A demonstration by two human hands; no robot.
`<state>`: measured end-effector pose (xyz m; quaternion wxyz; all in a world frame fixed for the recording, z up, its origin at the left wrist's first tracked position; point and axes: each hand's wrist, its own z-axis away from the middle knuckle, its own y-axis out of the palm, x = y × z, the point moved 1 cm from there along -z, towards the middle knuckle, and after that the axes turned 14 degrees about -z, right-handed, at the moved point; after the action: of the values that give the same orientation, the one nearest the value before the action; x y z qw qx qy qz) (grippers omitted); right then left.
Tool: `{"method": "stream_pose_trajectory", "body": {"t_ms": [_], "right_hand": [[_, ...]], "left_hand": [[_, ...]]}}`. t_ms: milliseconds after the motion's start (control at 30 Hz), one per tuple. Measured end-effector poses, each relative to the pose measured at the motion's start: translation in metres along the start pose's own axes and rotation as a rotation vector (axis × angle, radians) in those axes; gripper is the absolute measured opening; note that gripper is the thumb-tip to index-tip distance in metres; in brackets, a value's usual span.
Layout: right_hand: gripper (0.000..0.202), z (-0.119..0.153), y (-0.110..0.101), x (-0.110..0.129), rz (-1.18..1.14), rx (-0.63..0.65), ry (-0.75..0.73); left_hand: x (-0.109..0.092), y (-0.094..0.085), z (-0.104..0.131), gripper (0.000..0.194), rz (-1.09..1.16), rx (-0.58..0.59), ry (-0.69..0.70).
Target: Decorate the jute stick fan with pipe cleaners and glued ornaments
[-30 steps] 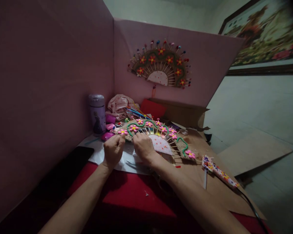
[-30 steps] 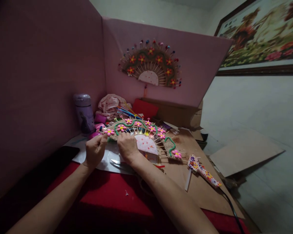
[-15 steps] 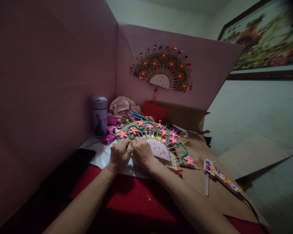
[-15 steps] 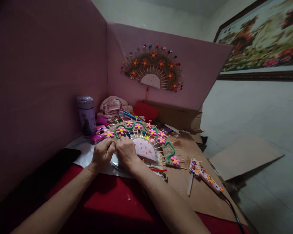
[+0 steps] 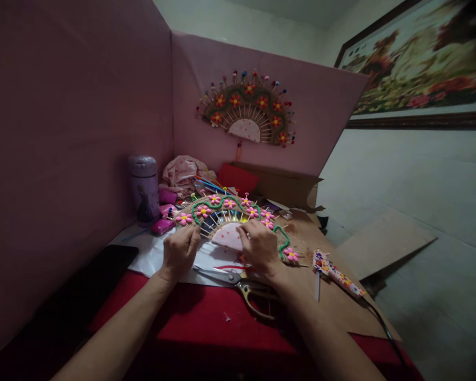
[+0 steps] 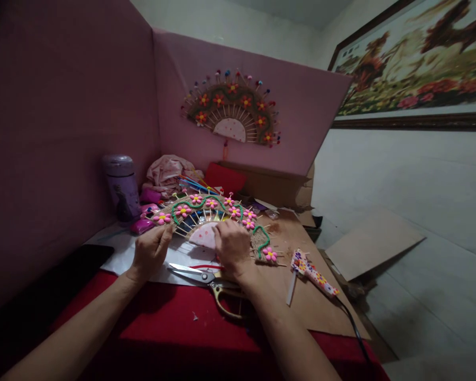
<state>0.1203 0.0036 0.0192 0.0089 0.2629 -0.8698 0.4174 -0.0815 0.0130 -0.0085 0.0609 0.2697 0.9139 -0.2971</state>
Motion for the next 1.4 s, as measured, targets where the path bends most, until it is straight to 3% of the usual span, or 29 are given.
{"method": "stream_pose_trajectory", "body": {"t_ms": [233, 400, 533, 600, 700, 833, 967, 1133, 1400], "right_hand": [[0.026, 0.014, -0.016, -0.054, -0.026, -0.412, 0.319], [0.025, 0.020, -0.016, -0.062, -0.156, -0.533, 0.379], [0.022, 0.016, -0.014, -0.051, -0.720, -0.405, 0.293], [0.018, 0.015, -0.012, -0.044, -1.030, -0.293, 0.273], [0.014, 0.014, -0.008, -0.036, -1.280, -0.232, 0.278], [0.016, 0.015, -0.004, -0.032, -1.373, -0.217, 0.320], [0.020, 0.015, -0.002, -0.030, -1.439, -0.150, 0.363], [0.018, 0.016, 0.001, -0.028, -1.408, -0.142, 0.365], [0.019, 0.018, 0.007, -0.030, -1.245, -0.159, 0.366]], "left_hand": [[-0.005, 0.004, 0.001, 0.023, 0.017, 0.054, -0.018], [-0.030, 0.005, -0.010, 0.013, 0.145, 0.140, 0.041], [-0.061, 0.019, -0.030, 0.016, 0.518, 0.392, -0.153], [-0.073, 0.033, -0.038, 0.015, 0.670, 0.445, -0.175], [-0.081, 0.054, -0.040, 0.022, 0.808, 0.492, -0.239], [-0.081, 0.069, -0.030, 0.025, 0.960, 0.506, -0.375], [-0.082, 0.067, -0.025, 0.019, 1.027, 0.478, -0.411], [-0.082, 0.061, -0.024, 0.008, 0.866, 0.416, -0.300], [-0.075, 0.060, -0.021, 0.013, 0.730, 0.409, -0.167]]}}
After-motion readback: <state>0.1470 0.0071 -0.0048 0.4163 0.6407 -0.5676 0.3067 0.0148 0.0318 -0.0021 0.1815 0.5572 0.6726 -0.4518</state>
